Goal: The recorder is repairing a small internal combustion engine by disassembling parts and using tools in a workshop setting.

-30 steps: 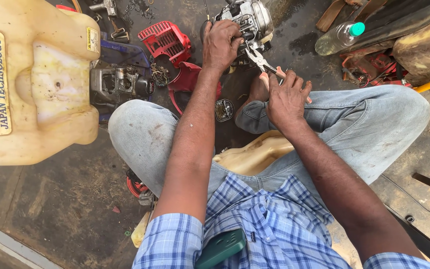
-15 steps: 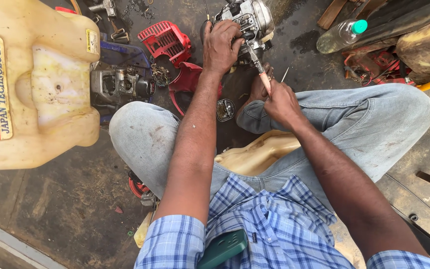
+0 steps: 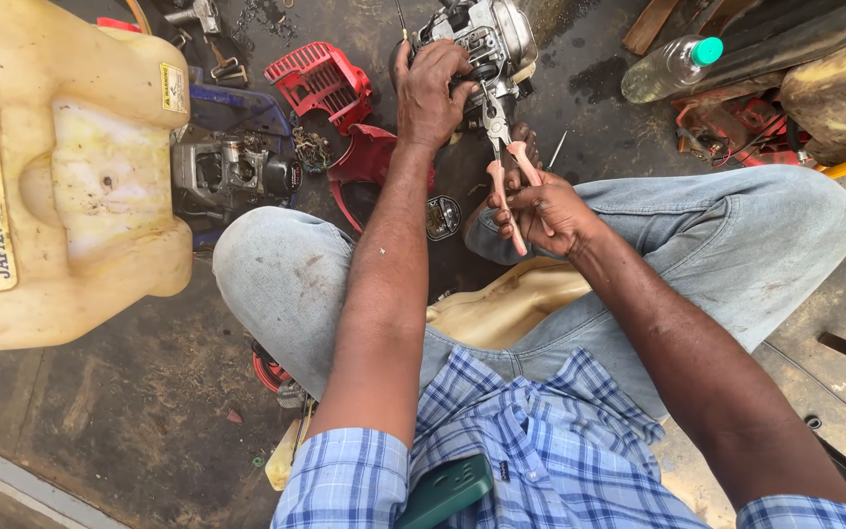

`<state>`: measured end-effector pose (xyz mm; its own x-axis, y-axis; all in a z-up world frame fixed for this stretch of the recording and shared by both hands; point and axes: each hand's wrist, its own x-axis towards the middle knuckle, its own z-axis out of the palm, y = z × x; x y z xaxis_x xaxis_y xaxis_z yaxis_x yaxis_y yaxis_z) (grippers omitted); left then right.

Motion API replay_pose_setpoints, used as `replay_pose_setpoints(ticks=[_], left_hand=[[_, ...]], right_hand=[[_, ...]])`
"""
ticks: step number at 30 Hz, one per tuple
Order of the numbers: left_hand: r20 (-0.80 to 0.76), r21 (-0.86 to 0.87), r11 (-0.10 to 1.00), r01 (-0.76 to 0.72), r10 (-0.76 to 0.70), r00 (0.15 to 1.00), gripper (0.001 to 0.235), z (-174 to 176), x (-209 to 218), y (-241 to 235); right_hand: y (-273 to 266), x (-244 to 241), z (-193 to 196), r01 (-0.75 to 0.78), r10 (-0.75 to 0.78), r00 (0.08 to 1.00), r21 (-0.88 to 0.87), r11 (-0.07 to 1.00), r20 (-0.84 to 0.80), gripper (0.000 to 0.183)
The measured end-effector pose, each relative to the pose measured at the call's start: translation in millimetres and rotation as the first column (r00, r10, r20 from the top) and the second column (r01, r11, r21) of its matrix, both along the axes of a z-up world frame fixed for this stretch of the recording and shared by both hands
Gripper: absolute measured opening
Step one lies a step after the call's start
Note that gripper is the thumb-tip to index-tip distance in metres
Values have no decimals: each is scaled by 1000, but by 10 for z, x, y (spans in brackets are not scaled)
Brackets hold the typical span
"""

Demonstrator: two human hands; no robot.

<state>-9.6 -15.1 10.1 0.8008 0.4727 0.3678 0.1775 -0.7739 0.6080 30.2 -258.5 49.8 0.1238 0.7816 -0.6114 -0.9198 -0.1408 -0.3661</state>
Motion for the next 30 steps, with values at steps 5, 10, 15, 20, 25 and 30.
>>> replay_pose_setpoints(ticks=[5, 10, 15, 20, 25, 30], left_hand=[[9, -16, 1000, -8, 8, 1000, 30, 53, -6, 23], [19, -37, 999, -6, 7, 1000, 26, 36, -17, 41], [63, -28, 999, -38, 39, 997, 27, -20, 87, 257], [74, -56, 989, -138, 142, 987, 27, -24, 162, 310], [82, -60, 991, -121, 125, 989, 28, -38, 90, 190], [114, -31, 995, -90, 93, 989, 25, -59, 88, 160]], right_hand=[[89, -37, 97, -44, 57, 990, -102, 994, 129, 42], [-8, -61, -536, -61, 299, 721, -373, 926, 625, 22], [-233, -146, -89, -5, 622, -181, -633, 774, 762, 26], [-200, 90, -65, 63, 615, -7, -614, 787, 788, 21], [-119, 460, -347, 235, 529, 16, -517, 823, 848, 15], [-22, 724, -570, 254, 709, 38, -693, 675, 704, 19]])
